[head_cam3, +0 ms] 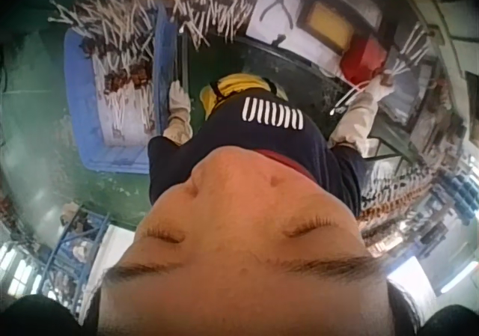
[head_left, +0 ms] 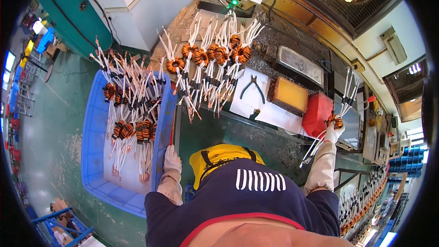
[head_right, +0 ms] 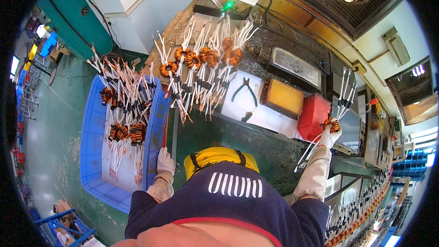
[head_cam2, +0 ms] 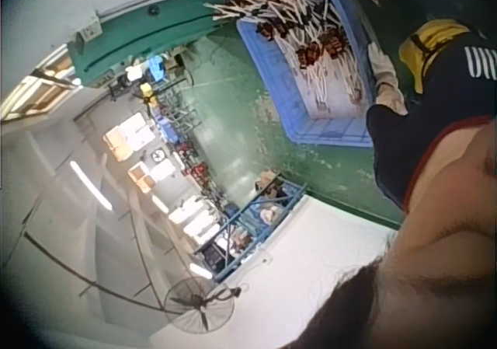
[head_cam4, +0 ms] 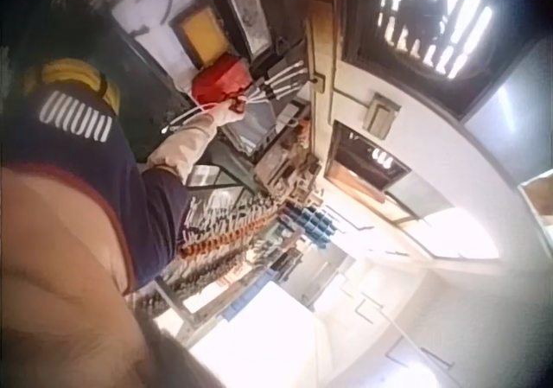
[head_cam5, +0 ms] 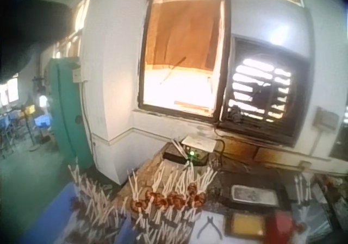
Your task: The person repeatedly picks up copper-wound electrical components with white wires, places them into a red fixture, and applies heat to the wire ends, producing visible smoke. They then remove the components and place them onto a metal rack or into a blue bin. The process is repeated multiple times throughout the clip.
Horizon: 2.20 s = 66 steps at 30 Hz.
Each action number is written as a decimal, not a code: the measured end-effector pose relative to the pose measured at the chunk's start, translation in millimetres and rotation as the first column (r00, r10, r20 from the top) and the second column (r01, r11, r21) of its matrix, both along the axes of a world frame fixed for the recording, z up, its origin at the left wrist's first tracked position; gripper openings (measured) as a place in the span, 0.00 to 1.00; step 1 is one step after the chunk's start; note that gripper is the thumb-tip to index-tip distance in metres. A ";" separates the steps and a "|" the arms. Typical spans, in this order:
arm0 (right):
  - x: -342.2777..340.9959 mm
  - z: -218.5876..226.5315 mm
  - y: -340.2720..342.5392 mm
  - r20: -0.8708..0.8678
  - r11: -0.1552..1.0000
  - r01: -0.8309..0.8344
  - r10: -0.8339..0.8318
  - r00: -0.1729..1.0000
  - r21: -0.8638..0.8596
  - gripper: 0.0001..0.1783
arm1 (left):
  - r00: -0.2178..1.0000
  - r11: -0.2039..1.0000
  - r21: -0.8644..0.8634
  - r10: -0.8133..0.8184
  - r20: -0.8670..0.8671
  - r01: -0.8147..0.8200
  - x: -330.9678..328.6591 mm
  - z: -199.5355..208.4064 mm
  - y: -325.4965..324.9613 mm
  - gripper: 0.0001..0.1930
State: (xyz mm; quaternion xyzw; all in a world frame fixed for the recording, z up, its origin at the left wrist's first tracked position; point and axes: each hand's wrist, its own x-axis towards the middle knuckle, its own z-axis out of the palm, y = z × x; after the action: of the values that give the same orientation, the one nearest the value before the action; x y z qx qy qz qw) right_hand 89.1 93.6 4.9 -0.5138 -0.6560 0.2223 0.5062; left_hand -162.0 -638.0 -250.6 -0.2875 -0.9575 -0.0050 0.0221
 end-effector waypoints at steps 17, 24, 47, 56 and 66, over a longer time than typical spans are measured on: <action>7.3 -16.3 13.6 -0.006 1.000 -0.014 0.014 1.000 0.014 0.29 | 0.788 0.838 0.486 -0.116 0.604 -0.248 1.7 19.6 11.6 0.29; -8.0 13.8 -19.8 0.024 0.999 0.028 -0.028 0.999 -0.031 0.26 | 0.968 0.724 -0.658 -0.054 0.245 0.207 4.1 119.1 48.3 0.24; -2.6 8.6 -13.9 0.226 0.997 0.083 -0.082 0.971 0.004 0.26 | 0.614 -0.020 -0.644 -0.283 0.737 0.764 -29.6 150.9 51.2 0.35; 2.2 5.3 -9.7 0.201 0.997 0.071 -0.070 0.977 0.004 0.27 | 0.584 0.033 -0.597 -0.255 0.771 0.802 -35.3 176.9 72.5 0.22; 1.7 11.6 -16.5 0.207 0.996 0.082 -0.074 0.976 -0.027 0.28 | 0.589 -0.032 -0.605 -0.192 0.785 0.796 -33.5 198.3 89.8 0.34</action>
State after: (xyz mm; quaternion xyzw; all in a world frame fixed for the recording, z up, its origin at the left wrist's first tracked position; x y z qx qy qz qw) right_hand 90.8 77.1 16.6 -0.5683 -0.6801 0.1594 0.4349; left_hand -195.5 -548.2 -52.2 -0.5628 -0.5219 0.5009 -0.4000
